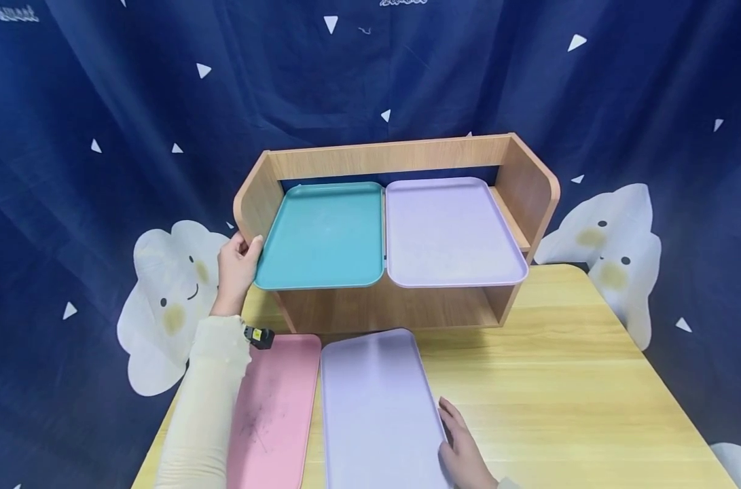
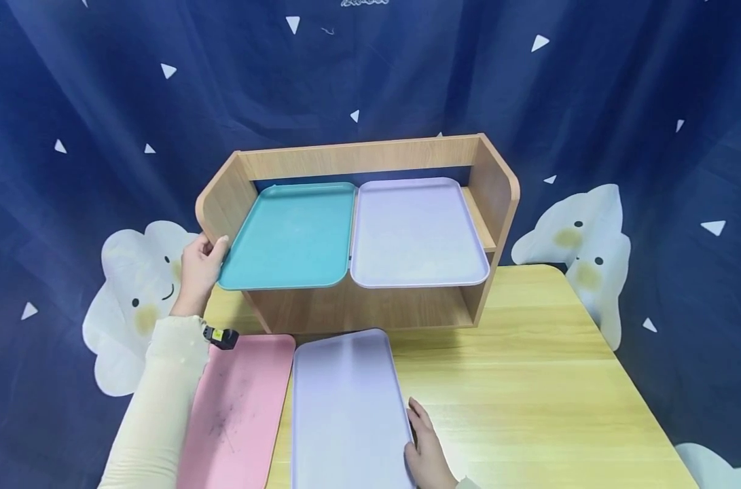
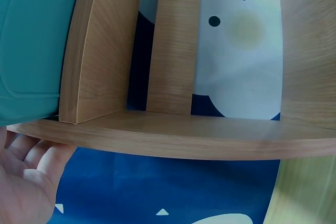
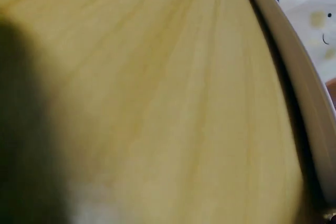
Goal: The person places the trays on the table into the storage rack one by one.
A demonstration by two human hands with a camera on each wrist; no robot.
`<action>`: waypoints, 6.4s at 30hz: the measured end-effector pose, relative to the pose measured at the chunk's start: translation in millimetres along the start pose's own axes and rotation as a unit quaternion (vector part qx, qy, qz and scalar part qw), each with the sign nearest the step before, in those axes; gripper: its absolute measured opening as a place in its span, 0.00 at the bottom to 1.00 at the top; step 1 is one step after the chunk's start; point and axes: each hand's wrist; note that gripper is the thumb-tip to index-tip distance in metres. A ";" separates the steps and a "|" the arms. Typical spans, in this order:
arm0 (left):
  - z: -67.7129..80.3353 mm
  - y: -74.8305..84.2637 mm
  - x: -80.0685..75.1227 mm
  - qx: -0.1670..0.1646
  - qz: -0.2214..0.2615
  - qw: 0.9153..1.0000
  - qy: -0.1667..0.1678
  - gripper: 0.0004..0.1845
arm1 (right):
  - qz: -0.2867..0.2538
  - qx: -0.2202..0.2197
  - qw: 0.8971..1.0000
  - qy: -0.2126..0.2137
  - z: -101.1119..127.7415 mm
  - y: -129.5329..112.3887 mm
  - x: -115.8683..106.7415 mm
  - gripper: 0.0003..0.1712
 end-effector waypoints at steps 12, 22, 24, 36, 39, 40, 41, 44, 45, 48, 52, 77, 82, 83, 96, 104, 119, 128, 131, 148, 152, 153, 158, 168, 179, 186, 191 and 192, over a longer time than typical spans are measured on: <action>2.1 3.1 0.3 -0.008 0.002 1.000 -0.005 0.19 | -0.030 -0.007 0.998 0.054 -2.5 -2.4 -19.8 0.23; 2.2 3.7 -0.5 -0.008 0.003 1.000 -0.005 0.19 | -0.041 0.001 0.991 0.125 -6.9 -6.5 -34.0 0.18; 2.5 4.0 -0.5 -0.009 0.004 1.000 -0.005 0.19 | -0.068 0.024 0.989 0.128 -7.0 -9.1 -36.7 0.19; 3.8 4.8 -0.8 -0.012 0.006 1.000 -0.011 0.20 | -0.162 0.027 0.979 0.119 1.1 -16.7 -45.8 0.22; 3.0 4.0 -0.8 -0.006 0.004 1.000 -0.009 0.19 | -0.161 0.019 0.980 0.113 2.2 -14.9 -46.4 0.21; 2.8 3.7 -0.7 -0.004 0.004 1.000 -0.008 0.19 | -0.158 0.018 0.981 0.114 2.2 -14.5 -46.7 0.21; 2.5 3.4 -0.8 -0.003 0.005 1.000 -0.006 0.19 | -0.153 0.018 0.981 0.117 1.9 -14.1 -47.0 0.21; 1.8 2.7 -0.9 -0.002 0.009 1.000 -0.005 0.19 | -0.131 0.022 0.983 0.129 0.2 -14.2 -48.4 0.20; 1.9 2.6 -0.9 -0.004 0.010 1.000 -0.006 0.19 | -0.124 0.025 0.983 0.133 -0.6 -14.5 -49.0 0.20; 1.7 2.0 -0.8 -0.009 0.013 1.000 -0.009 0.19 | -0.110 0.041 0.983 0.140 -2.5 -16.6 -50.9 0.20; 1.2 1.2 -0.6 -0.014 0.011 1.000 -0.012 0.19 | -0.107 0.063 0.981 0.150 -4.3 -19.8 -53.9 0.18; 2.3 6.2 -0.4 -0.027 0.006 1.000 -0.014 0.19 | -0.137 0.079 0.969 0.192 -8.2 -20.8 -86.9 0.17; 1.4 2.0 -0.2 -0.013 0.002 1.000 -0.010 0.19 | -0.198 0.097 0.954 0.203 -6.9 -21.2 -95.9 0.18; 1.3 1.5 -0.3 -0.010 0.002 1.000 -0.009 0.19 | -0.219 0.099 0.949 0.204 -6.8 -21.4 -98.0 0.17; 1.9 2.1 -0.6 -0.008 0.007 1.000 -0.009 0.19 | -0.364 0.113 0.886 0.264 -28.4 -21.2 -121.5 0.13; 0.1 -1.3 2.2 0.002 -0.013 1.000 0.002 0.18 | -0.364 0.099 0.868 0.323 -51.0 -15.4 -126.4 0.07; 1.4 -0.2 0.8 -0.003 -0.003 1.000 -0.005 0.19 | -0.408 0.070 0.841 0.348 -83.3 0.4 -127.2 0.11; -0.1 -0.1 -0.1 0.000 -0.010 1.000 0.001 0.18 | -0.415 0.070 0.833 0.359 -96.3 8.3 -130.4 0.08; -0.7 -0.2 -1.3 0.003 -0.013 1.000 0.004 0.18 | -0.432 0.069 0.823 0.362 -100.6 10.4 -131.9 0.10; -1.2 1.0 -0.7 -0.014 -0.002 1.000 -0.009 0.18 | -0.443 0.086 0.812 0.370 -113.3 23.8 -135.8 0.09; -1.9 -0.3 0.3 -0.014 0.000 1.000 -0.006 0.18 | -0.418 0.087 0.825 0.370 -115.5 28.1 -137.5 0.12; -1.5 -0.8 0.7 -0.013 0.001 1.000 -0.005 0.18 | -0.404 0.088 0.833 0.367 -115.6 29.5 -138.4 0.14; -0.7 -1.1 0.7 -0.010 -0.003 1.000 -0.005 0.19 | -0.326 0.109 0.870 0.353 -117.2 32.0 -144.7 0.23; -0.6 -0.9 0.2 -0.003 -0.007 1.000 -0.003 0.20 | -0.293 0.093 0.890 0.336 -119.0 34.8 -150.3 0.23; 0.2 1.3 -0.1 -0.009 -0.006 1.000 -0.003 0.19 | -0.261 0.089 0.892 0.358 -125.8 49.2 -146.9 0.21; 0.7 0.5 0.4 -0.005 -0.008 1.000 0.001 0.19 | -0.224 0.073 0.888 0.395 -123.5 51.2 -146.0 0.17; 1.5 -0.6 -0.1 -0.006 -0.004 1.000 0.000 0.19 | -0.205 0.014 0.892 0.403 -113.0 36.2 -142.0 0.16; 1.4 -0.5 0.2 -0.007 -0.003 1.000 0.000 0.19 | -0.194 0.000 0.897 0.398 -108.8 29.1 -140.1 0.16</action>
Point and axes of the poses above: each hand's wrist, its own z-axis away from the middle knuckle, its own x-axis out of the palm, y = z × x, and after that the axes turned 12 degrees about -y, right-handed
